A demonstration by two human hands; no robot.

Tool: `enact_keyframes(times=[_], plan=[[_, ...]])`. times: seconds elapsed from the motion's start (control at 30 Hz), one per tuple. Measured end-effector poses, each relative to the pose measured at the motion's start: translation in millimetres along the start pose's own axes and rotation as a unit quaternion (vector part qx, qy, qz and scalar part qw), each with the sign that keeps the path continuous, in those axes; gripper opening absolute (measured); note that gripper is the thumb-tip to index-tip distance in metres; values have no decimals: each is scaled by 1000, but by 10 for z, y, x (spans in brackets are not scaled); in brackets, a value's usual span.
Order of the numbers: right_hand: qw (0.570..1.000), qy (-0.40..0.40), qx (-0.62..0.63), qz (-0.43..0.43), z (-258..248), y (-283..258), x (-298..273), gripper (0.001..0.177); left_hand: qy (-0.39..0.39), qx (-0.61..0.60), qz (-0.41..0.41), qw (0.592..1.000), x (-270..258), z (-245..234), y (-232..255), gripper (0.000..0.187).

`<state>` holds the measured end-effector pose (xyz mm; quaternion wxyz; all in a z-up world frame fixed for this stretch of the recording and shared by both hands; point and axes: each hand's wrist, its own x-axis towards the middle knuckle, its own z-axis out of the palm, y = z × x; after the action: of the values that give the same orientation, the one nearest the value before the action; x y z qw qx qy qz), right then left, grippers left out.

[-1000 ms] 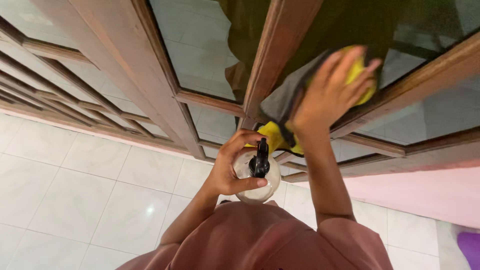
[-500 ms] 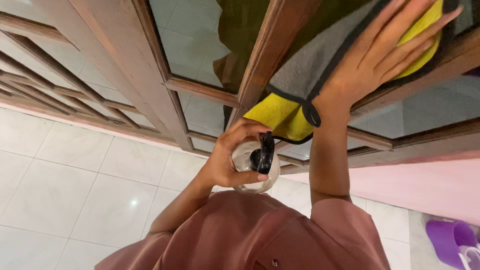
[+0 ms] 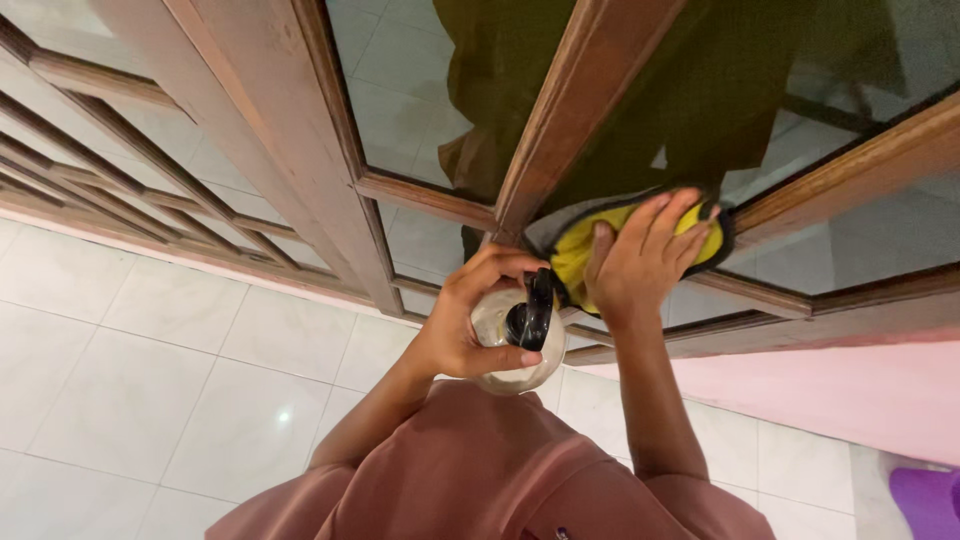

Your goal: The person wipes the glass panels of a wooden door using a cloth while holding a spray bottle.

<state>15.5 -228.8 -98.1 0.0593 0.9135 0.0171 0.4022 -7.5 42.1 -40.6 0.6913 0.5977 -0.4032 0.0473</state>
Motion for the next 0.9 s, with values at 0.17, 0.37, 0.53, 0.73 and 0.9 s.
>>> enact_keyframes(times=[0.17, 0.37, 0.53, 0.73, 0.9], plan=[[979, 172, 27, 106, 112, 433, 783, 54, -15, -42, -29, 999, -7, -8, -34, 74], [944, -90, -283, 145, 20, -109, 1089, 54, -28, -16, -9, 999, 10, -80, -79, 73], [996, 59, -32, -54, -5, -437, 328, 56, -23, -14, -58, 998, 9, -86, -111, 75], [991, -35, 82, 97, -133, -366, 1, 82, -9, -11, -62, 998, -91, -106, 10, 77], [987, 51, 99, 116, -398, -7, 528, 79, -12, 4, -29, 1000, -175, -87, 75, 77]])
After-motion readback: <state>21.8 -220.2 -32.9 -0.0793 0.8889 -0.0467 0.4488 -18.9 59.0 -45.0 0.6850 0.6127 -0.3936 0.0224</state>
